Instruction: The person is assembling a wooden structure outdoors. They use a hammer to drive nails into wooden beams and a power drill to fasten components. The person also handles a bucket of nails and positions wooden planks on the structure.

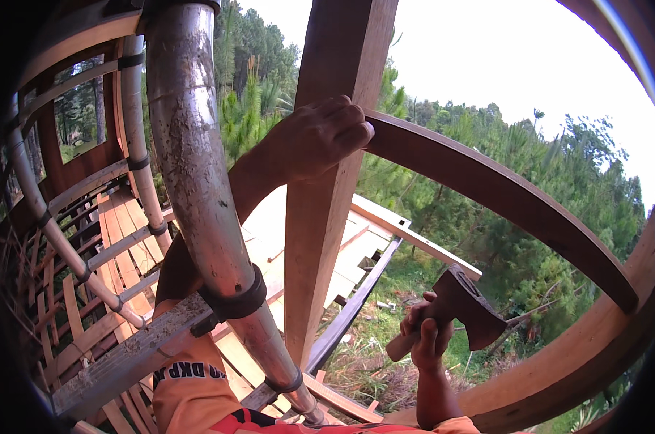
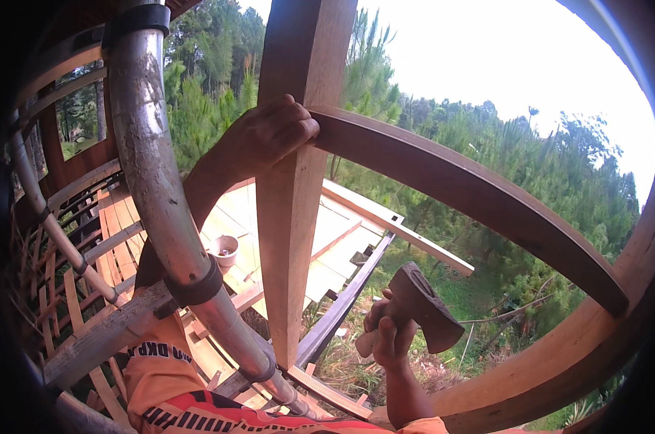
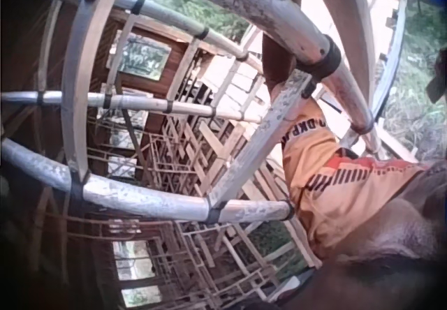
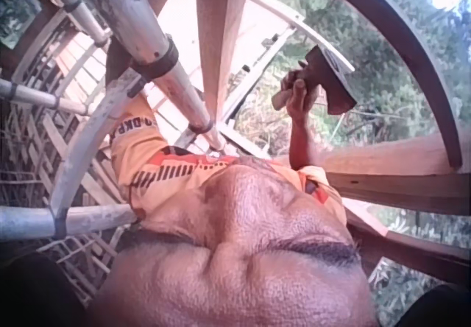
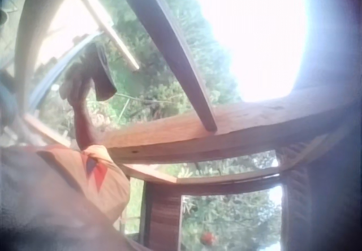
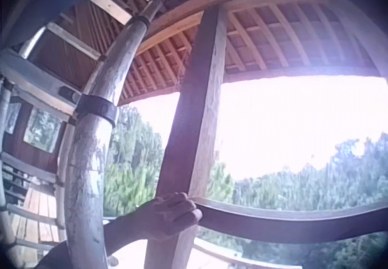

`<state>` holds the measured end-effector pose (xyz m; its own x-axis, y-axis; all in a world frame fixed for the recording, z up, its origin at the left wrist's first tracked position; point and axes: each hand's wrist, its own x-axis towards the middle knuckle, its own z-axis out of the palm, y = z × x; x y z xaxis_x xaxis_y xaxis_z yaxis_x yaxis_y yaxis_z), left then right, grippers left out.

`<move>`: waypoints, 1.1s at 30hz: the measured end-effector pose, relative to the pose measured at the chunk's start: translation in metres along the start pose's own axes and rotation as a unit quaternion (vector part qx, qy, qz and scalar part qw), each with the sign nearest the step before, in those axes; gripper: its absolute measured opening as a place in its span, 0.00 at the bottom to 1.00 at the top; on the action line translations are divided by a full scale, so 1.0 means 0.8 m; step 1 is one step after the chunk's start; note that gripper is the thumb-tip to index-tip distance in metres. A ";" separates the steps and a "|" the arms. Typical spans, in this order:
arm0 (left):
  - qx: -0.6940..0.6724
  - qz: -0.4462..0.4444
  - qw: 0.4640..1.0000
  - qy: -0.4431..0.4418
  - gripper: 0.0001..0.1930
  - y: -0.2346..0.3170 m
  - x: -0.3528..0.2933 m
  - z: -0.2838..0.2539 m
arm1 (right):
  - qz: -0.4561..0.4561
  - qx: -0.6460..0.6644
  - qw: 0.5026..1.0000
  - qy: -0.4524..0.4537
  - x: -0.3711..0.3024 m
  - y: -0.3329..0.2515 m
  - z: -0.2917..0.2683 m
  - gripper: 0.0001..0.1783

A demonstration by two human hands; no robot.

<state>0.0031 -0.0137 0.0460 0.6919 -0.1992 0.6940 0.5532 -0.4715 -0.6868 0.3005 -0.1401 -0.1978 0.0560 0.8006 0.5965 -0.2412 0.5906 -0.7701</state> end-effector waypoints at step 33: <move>-0.778 -0.293 0.499 0.244 0.09 0.008 -0.101 -0.019 | 0.096 0.158 0.973 -0.139 -0.148 -0.017 -0.092 0.30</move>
<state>-0.0562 -0.0135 -0.0112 0.2169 0.3591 0.9077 -0.6990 -0.5920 0.4012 0.3682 -0.2353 -0.2744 -0.2720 0.8090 0.5211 -0.5098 0.3381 -0.7911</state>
